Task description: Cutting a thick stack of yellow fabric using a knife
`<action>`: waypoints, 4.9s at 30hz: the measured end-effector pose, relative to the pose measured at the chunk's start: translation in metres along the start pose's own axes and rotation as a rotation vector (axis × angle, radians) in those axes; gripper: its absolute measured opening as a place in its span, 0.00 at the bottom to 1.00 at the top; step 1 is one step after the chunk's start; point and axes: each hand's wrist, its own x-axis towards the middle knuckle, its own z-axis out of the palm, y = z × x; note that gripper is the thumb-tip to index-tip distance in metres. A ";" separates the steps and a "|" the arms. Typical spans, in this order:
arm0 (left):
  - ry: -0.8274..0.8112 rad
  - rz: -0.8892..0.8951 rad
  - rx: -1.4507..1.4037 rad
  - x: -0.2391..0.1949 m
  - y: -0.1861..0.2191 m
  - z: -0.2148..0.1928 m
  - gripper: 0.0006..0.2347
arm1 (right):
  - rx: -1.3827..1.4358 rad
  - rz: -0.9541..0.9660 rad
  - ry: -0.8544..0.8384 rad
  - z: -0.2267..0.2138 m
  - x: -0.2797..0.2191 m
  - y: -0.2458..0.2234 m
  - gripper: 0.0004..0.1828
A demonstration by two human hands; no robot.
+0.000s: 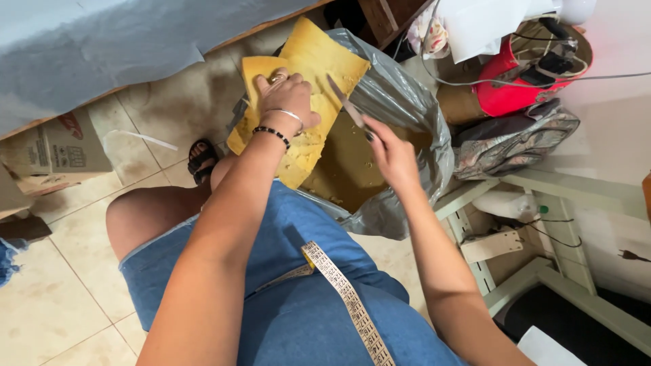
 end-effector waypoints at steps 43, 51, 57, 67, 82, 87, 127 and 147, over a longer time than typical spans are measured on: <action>0.116 0.247 0.238 -0.024 0.001 -0.008 0.20 | 0.092 0.194 -0.159 0.023 -0.101 0.037 0.27; 0.067 0.444 0.162 -0.017 -0.039 -0.005 0.46 | 0.081 -0.046 0.097 0.018 -0.005 0.028 0.26; 0.488 0.495 0.286 -0.012 -0.045 0.036 0.26 | 0.090 -0.116 -0.021 0.048 0.068 0.022 0.22; 0.901 0.452 0.319 -0.034 -0.025 0.052 0.07 | -0.008 -0.211 -0.176 0.065 0.076 0.048 0.22; 0.911 0.601 0.246 -0.021 -0.043 0.051 0.08 | 0.029 -0.228 -0.313 0.047 0.057 0.020 0.22; 1.052 0.601 0.242 0.011 -0.057 0.101 0.02 | 0.033 0.001 -0.272 0.043 -0.015 0.027 0.28; 1.066 0.431 0.376 -0.002 -0.065 0.093 0.08 | 0.010 -0.091 -0.132 0.031 0.050 -0.023 0.23; 1.074 0.453 0.346 -0.019 -0.064 0.070 0.07 | -0.207 -0.103 -0.414 0.051 0.100 -0.022 0.25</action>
